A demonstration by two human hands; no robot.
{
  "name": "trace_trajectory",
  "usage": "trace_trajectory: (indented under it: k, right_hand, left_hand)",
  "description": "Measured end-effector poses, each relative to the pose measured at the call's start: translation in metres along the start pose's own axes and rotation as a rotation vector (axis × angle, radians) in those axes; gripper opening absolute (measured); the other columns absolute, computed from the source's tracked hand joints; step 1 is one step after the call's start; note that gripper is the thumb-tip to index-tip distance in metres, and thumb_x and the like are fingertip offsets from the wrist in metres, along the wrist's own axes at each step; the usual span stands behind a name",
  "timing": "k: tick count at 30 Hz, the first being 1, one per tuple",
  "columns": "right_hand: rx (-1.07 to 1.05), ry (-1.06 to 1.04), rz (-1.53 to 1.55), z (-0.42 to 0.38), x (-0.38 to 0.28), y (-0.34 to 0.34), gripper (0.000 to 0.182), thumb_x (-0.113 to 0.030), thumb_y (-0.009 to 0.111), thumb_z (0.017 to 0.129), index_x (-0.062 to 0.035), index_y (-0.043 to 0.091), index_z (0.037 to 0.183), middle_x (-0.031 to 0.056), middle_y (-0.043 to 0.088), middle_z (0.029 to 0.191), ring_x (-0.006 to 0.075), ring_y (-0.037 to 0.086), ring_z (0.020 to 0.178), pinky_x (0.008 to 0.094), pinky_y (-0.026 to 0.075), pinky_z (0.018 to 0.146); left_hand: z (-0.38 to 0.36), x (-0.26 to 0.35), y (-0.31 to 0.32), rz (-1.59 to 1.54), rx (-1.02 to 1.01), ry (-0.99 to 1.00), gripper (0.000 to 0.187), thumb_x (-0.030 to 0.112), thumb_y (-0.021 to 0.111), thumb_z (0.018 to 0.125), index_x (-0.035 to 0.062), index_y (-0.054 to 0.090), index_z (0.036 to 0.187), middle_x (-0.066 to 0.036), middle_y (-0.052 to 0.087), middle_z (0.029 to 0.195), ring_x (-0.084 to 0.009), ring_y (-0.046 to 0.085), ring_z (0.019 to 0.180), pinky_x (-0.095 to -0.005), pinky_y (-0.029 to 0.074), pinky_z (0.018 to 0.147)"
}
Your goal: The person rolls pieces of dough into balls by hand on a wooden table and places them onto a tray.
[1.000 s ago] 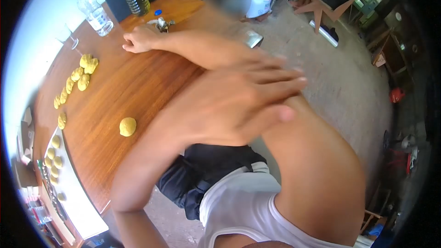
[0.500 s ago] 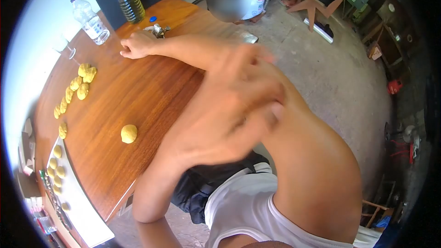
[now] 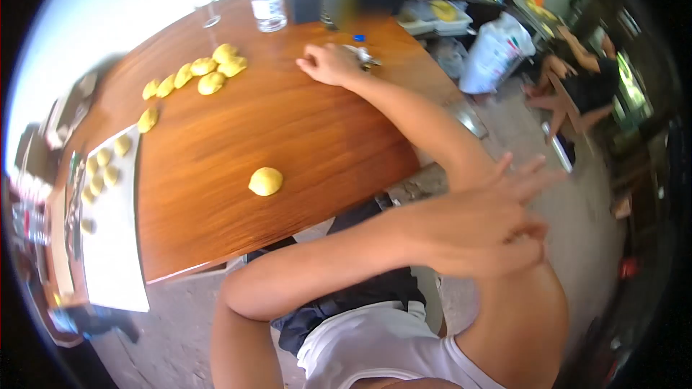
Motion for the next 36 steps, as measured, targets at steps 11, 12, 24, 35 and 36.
trace_trajectory:
  k: [11,12,24,35,36]
  right_hand:
    - [0.095,-0.084,0.073,-0.001,0.002,0.004,0.027,-0.033,0.067,0.096,-0.0073,0.069,0.09,0.0118,0.076,0.08,0.0333,0.073,0.072,0.045,0.056,0.066]
    - [0.089,-0.089,0.079,-0.002,0.002,0.005,0.027,-0.033,0.067,0.096,-0.0073,0.069,0.09,0.0118,0.076,0.08,0.0333,0.073,0.072,0.045,0.056,0.066]
    - [0.093,-0.119,0.081,-0.002,0.004,0.007,0.016,-0.027,0.068,0.093,-0.0115,0.067,0.093,0.0107,0.072,0.072,0.0326,0.068,0.062,0.0467,0.051,0.056]
    - [0.026,-0.16,0.264,-0.004,0.012,0.006,0.016,-0.023,0.068,0.093,-0.0084,0.07,0.098,0.0103,0.072,0.073,0.0278,0.069,0.064,0.0407,0.052,0.061]
    - [-0.004,-0.153,0.248,-0.003,0.012,0.008,0.016,-0.024,0.068,0.093,-0.0088,0.07,0.098,0.0101,0.072,0.073,0.0276,0.069,0.064,0.0407,0.051,0.06]
  left_hand:
    - [-0.077,-0.055,-0.057,0.618,0.362,-0.382,0.043,0.042,0.066,0.095,0.0001,0.078,0.1,-0.027,0.055,0.141,-0.0444,0.041,0.141,-0.0572,0.028,0.12]
    - [-0.103,-0.051,-0.074,0.762,0.315,-0.468,0.045,0.045,0.067,0.094,0.002,0.077,0.106,-0.024,0.057,0.142,-0.0445,0.041,0.143,-0.0566,0.029,0.121]
    - [-0.263,-0.041,-0.109,0.825,0.303,-0.861,0.057,0.019,0.079,0.085,0.0068,0.064,0.139,-0.019,0.056,0.15,-0.0402,0.048,0.143,-0.0522,0.038,0.121]
    - [-0.206,-0.056,-0.062,0.667,0.225,-0.764,0.036,0.01,0.072,0.089,0.0007,0.071,0.124,-0.019,0.065,0.137,-0.0385,0.06,0.13,-0.0521,0.046,0.114]
    - [-0.223,-0.037,-0.056,0.695,0.253,-0.815,0.032,0.005,0.071,0.089,-0.001,0.072,0.12,-0.018,0.069,0.131,-0.0375,0.064,0.124,-0.0506,0.049,0.112]
Point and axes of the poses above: each hand's wrist, its own z-axis towards the middle knuckle, its own y-axis out of the palm, x = y × z, the point moved 4 cm from there along z, towards the middle knuckle
